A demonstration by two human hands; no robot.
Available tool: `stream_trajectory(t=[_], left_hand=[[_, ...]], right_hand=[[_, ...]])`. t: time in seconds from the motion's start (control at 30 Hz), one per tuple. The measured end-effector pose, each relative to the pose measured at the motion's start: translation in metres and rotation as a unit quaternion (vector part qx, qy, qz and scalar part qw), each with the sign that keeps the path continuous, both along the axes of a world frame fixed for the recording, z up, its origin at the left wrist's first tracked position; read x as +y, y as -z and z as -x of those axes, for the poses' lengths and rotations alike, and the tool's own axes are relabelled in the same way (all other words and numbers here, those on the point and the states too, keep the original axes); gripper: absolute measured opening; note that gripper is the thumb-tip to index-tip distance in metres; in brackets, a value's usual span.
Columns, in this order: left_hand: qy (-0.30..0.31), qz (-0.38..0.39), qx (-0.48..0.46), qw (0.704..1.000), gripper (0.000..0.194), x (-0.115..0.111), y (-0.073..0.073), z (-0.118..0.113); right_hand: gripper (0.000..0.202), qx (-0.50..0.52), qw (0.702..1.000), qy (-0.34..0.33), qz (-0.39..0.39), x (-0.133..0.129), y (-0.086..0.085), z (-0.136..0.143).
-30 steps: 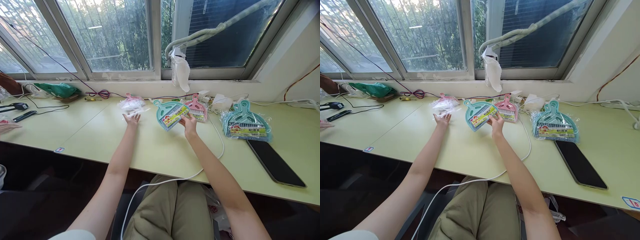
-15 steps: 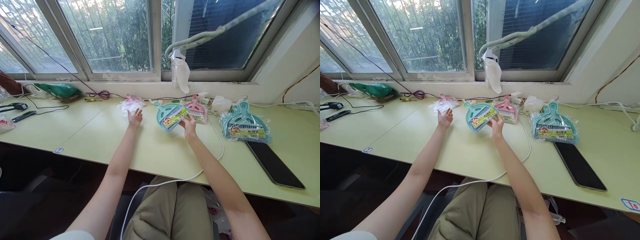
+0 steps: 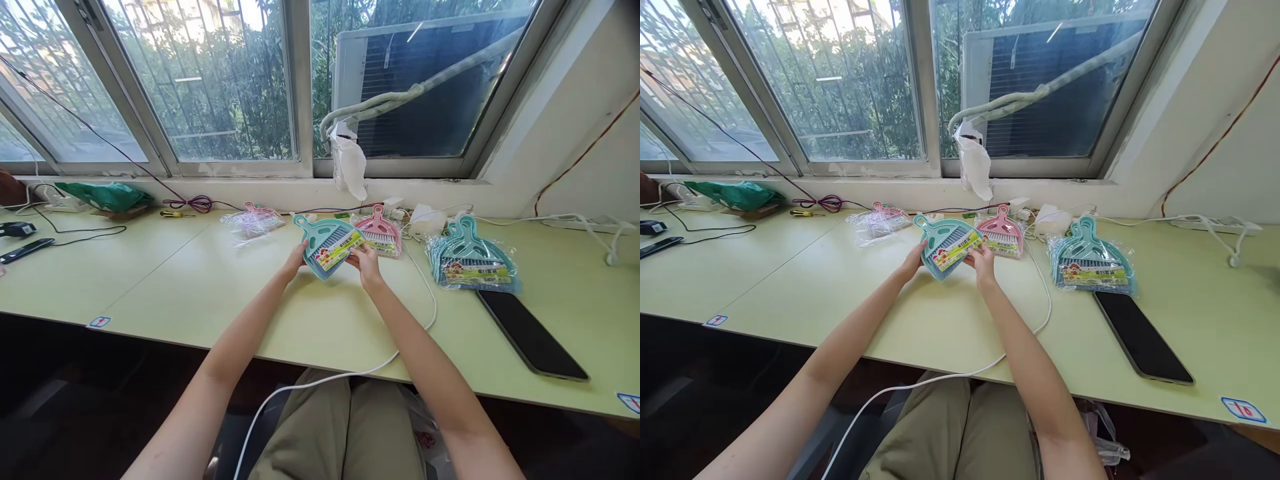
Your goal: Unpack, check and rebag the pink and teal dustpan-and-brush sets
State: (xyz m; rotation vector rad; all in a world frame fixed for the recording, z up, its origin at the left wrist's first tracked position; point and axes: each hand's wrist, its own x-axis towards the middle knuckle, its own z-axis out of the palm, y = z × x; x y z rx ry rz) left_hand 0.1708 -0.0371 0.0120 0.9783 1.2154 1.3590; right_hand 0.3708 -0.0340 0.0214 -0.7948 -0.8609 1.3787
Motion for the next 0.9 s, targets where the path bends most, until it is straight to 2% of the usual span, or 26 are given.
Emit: stream_trajectory(t=[0.2,0.3,0.37,0.47,0.6,0.67,0.73,0.83,0.9], left_hand=[[-0.103,-0.077,-0.121,0.984,0.028,0.003,-0.007,0.007],[-0.166,-0.109,-0.108,0.974,0.03,0.003,-0.011,0.012],[-0.227,-0.122,-0.081,0.963,0.03,0.002,-0.013,0.015],[-0.293,-0.169,-0.018,0.941,0.03,0.001,-0.014,0.019],[-0.313,-0.233,0.104,0.915,0.035,-0.002,-0.011,0.022],[-0.317,-0.248,0.153,0.902,0.039,-0.004,-0.01,0.021],[-0.311,-0.261,0.19,0.894,0.043,-0.007,-0.011,0.017],[-0.294,-0.275,0.244,0.883,0.043,-0.013,-0.014,0.009],[-0.276,-0.283,0.284,0.874,0.042,-0.019,-0.015,0.002]], right_hand=[[0.015,-0.062,0.998,-0.019,0.008,0.001,0.005,0.004],[0.012,-0.127,0.991,-0.035,0.006,-0.001,0.003,0.003],[0.016,-0.193,0.98,-0.044,0.005,-0.002,0.002,0.001],[0.028,-0.326,0.942,-0.081,-0.025,-0.002,0.004,-0.002],[0.025,-0.506,0.843,-0.143,-0.112,-0.004,0.009,-0.004],[0.024,-0.573,0.798,-0.121,-0.141,-0.007,0.01,-0.004],[0.029,-0.613,0.77,-0.06,-0.168,-0.009,0.011,-0.003],[0.045,-0.607,0.755,0.073,-0.237,-0.013,0.009,0.001],[0.047,-0.569,0.754,0.137,-0.298,-0.016,0.007,0.004]])
